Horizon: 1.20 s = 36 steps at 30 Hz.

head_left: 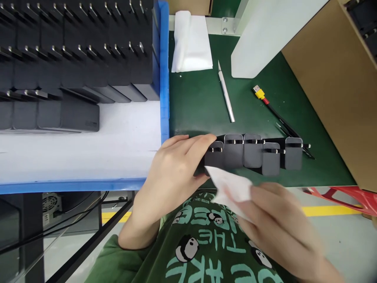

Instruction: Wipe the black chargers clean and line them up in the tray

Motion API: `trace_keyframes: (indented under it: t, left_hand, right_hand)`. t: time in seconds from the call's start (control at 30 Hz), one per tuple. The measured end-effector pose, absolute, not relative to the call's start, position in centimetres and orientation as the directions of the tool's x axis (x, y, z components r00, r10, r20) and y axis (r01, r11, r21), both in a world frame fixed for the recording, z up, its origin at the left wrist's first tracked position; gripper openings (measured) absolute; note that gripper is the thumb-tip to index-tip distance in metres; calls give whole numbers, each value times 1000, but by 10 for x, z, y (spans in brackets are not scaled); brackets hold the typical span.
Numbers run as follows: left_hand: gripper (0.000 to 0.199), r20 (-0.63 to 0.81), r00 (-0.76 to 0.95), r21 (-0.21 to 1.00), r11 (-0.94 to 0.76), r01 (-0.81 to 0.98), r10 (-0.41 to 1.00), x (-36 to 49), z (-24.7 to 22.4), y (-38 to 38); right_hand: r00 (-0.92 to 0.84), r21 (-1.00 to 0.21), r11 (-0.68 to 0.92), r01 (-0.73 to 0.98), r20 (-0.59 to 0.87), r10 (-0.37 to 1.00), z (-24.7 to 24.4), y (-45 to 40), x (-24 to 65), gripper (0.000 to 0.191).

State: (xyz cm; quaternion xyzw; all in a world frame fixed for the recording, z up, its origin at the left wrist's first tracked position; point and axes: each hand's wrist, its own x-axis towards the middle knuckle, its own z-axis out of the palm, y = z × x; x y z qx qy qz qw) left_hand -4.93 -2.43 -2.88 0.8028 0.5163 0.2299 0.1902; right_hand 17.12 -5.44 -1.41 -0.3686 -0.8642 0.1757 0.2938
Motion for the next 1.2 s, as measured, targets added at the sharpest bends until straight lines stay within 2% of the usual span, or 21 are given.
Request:
trace_keyframes:
  t: [0.07,0.2,0.4,0.53,0.7,0.8,0.93,1.03,1.13,1.2]
  left_hand:
    - [48,175,356,547,-391,740,918,-49,-30,-24]
    - [51,174,353,545,-388,743,919,-48,-31,-25]
    - [46,181,352,554,-391,735,918,-49,-29,-24]
    - [52,168,358,548,-389,741,919,-49,-28,-24]
    - [48,180,352,549,-391,739,918,-48,-29,-24]
    - [53,170,352,548,-385,742,920,-48,-30,-23]
    - [54,151,360,548,-381,744,921,-49,-28,-23]
    - [50,156,363,544,-387,745,918,-49,-27,-23]
    - [46,146,354,544,-374,751,924,-49,-27,-24]
    - [45,151,345,539,-369,757,927,-48,-27,-23]
  right_hand:
    - [-563,-555,684,474,405,720,-17,-49,159,25]
    - [-587,-473,733,489,443,678,-24,-40,146,23]
    - [-600,-431,798,421,528,601,-25,-38,147,19]
    - [-616,-419,783,460,484,621,-23,-39,149,20]
    - [-630,-360,828,431,537,561,-28,-37,146,19]
    - [-632,-334,812,478,512,582,-29,-41,159,20]
    - [-596,-365,729,579,421,684,-11,-53,190,21]
    - [-504,-442,612,655,348,791,4,-59,194,21]
    - [-549,-502,635,587,328,768,-2,-57,175,27]
    - [-568,-484,694,534,402,718,-15,-52,159,27]
